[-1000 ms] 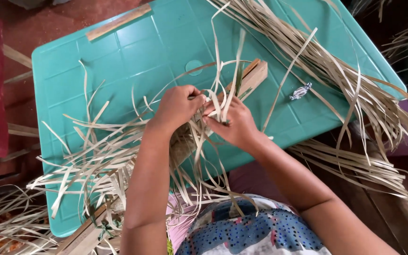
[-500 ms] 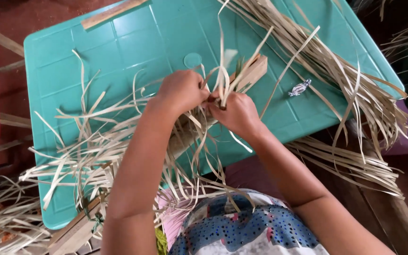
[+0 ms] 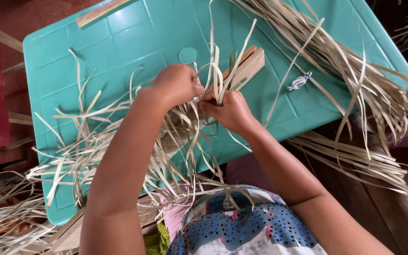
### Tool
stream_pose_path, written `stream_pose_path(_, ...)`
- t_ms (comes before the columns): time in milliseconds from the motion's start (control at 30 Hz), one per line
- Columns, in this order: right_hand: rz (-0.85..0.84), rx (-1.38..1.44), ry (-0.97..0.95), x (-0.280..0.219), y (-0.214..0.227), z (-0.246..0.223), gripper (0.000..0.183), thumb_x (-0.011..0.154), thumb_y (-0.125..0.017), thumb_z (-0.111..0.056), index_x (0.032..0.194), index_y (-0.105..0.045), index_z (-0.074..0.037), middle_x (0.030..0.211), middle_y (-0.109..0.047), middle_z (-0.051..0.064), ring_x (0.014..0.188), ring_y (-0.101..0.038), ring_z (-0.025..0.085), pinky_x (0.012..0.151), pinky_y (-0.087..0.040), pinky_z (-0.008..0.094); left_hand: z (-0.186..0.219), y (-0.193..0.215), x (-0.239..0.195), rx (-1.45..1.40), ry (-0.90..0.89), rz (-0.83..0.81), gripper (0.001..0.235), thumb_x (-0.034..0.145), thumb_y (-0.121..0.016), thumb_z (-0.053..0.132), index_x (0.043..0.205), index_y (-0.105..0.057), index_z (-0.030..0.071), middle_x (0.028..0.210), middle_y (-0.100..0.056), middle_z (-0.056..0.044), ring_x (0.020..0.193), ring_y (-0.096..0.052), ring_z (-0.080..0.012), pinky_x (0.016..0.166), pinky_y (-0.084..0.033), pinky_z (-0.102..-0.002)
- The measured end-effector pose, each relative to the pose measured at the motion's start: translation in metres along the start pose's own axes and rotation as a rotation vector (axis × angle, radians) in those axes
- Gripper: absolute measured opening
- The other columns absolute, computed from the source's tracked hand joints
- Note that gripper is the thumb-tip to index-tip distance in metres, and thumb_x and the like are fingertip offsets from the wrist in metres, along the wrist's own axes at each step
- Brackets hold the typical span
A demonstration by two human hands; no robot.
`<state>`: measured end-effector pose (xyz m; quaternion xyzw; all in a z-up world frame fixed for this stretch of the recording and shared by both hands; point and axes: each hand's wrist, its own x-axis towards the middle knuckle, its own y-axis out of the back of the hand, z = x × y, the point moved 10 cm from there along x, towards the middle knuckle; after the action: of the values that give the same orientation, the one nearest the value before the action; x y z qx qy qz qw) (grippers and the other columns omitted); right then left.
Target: Weaving dried palm leaves around a wooden template to create a craft item on a table.
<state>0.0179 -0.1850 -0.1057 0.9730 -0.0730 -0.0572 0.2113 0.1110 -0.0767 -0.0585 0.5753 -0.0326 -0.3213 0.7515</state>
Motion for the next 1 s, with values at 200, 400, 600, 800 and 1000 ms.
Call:
stream_pose_path(200,-0.017,0.213,-0.028,0.011,0.0,0.012,0.014,0.08,-0.078,-0.034,0.091,-0.079,-0.025,0.063,-0.069,0.0,0.069,-0.072,0.014,0.073,-0.057,0.034,0.0,0.003,-0.008,-0.075,-0.032,0.044,0.03,0.085,-0.061,0.033,0.076,-0.069,0.005,0.073,-0.068,-0.017,0.086,-0.071,-0.0435,0.074,-0.056,-0.053)
stream_pose_path(400,-0.128,0.698,-0.066,0.025,-0.008,0.01,0.017,0.089,-0.072,-0.014,0.1,-0.074,-0.001,0.059,-0.066,0.012,0.048,-0.065,0.019,0.045,-0.051,0.028,0.012,0.018,-0.044,-0.166,0.018,0.077,0.024,0.08,-0.065,0.03,0.07,-0.063,0.008,0.066,-0.065,-0.01,0.077,-0.07,-0.0354,0.073,-0.055,-0.045)
stream_pose_path(600,-0.069,0.707,-0.101,0.001,0.063,-0.076,0.013,0.07,-0.075,-0.007,0.06,-0.067,-0.004,0.064,-0.059,0.005,0.056,-0.059,0.016,0.05,-0.05,0.031,-0.002,-0.006,-0.023,-0.048,0.03,0.177,0.03,0.092,-0.061,0.035,0.083,-0.069,0.008,0.079,-0.069,-0.02,0.09,-0.069,-0.0474,0.077,-0.054,-0.057)
stream_pose_path(800,-0.107,0.086,-0.189,0.011,0.082,-0.096,0.019,0.093,-0.068,-0.036,0.085,-0.073,-0.019,0.068,-0.068,-0.006,0.06,-0.062,0.001,0.055,-0.052,0.018,-0.003,-0.01,-0.023,-0.03,0.131,0.022,0.03,0.094,-0.049,0.03,0.085,-0.061,0.004,0.089,-0.069,-0.019,0.081,-0.06,-0.0382,0.068,-0.041,-0.051)
stream_pose_path(1000,-0.214,-0.107,0.172,0.053,0.025,-0.049,0.022,0.088,-0.068,-0.024,0.096,-0.08,-0.008,0.06,-0.069,0.008,0.054,-0.072,0.022,0.053,-0.058,0.035,-0.007,-0.001,-0.034,-0.189,0.117,0.108,0.03,0.084,-0.068,0.039,0.092,-0.078,0.011,0.095,-0.075,-0.019,0.107,-0.066,-0.0484,0.09,-0.054,-0.056)
